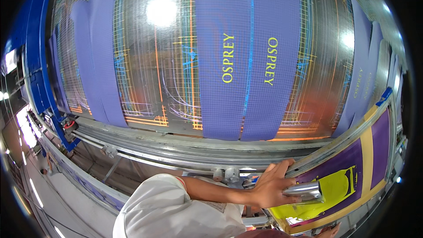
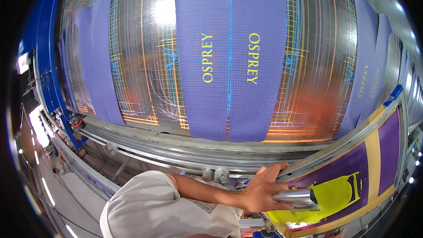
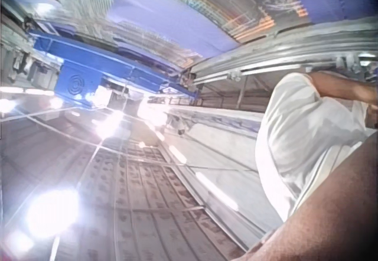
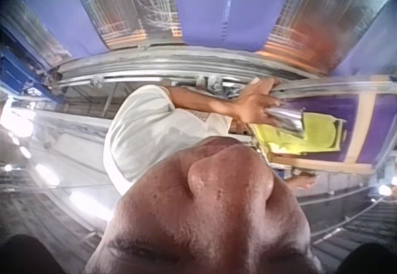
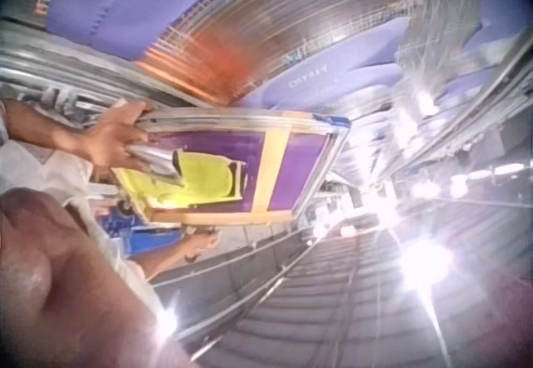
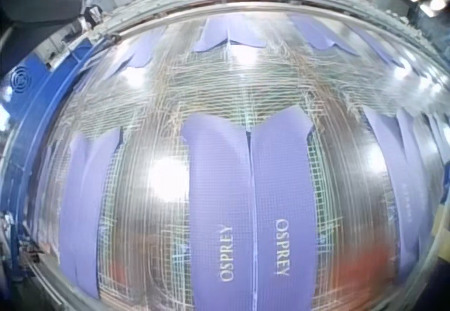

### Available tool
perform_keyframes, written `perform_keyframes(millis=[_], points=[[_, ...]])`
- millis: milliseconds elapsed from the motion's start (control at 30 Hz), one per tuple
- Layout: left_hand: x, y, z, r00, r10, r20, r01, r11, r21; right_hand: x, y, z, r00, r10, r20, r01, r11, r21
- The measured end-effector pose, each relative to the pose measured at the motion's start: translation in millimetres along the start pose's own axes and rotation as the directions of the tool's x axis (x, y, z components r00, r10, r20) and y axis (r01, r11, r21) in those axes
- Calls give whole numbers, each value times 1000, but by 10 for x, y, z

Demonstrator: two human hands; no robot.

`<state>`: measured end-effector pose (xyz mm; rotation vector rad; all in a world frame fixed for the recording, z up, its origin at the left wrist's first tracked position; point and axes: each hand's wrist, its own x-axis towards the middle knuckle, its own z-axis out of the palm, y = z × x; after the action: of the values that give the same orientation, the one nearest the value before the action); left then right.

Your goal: The person prepares yellow ink in a small container, then uses a squeegee to pull the ink across a screen-printing frame over a purple fabric panel. The person repeatedly strokes the squeegee to transfer the ink through the screen onto the fabric.

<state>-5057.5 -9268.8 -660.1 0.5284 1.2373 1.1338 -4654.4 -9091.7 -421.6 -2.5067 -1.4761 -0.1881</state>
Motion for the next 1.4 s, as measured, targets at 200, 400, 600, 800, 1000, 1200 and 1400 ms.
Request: perform_keyframes(millis=[200, 400, 600, 800, 1000, 1200, 1400], points=[[-1, -8, 36, 995, 51, -89, -49, 998, 25, 29, -84, -48, 1000, -26, 6, 26, 1000, -3], [-42, 91, 14, 993, 32, -118, -22, 996, 83, -247, -509, 122, 991, -53, 122, 34, 989, 147], [-9, -44, 422, 951, 138, -277, -48, 950, 309, 506, 418, 774, 970, -113, 216, -40, 799, 600], [-602, 238, 621, 755, 313, -576, -46, 901, 431, 319, -171, 1308, 813, -418, 404, -193, 461, 866], [-1825, 457, 631, 506, 398, -765, -366, 902, 228, -148, -883, 1174, 645, -654, 396, -265, 295, 918], [-4220, -95, 797, -88, 316, -945, -402, 856, 323, -2284, -1583, 722, -11, -959, 283, -237, 278, 931], [-5903, -950, 1492, -489, 16, -872, -457, 847, 272, -4547, -1265, 236, -278, -959, 49, -160, 97, 982]])
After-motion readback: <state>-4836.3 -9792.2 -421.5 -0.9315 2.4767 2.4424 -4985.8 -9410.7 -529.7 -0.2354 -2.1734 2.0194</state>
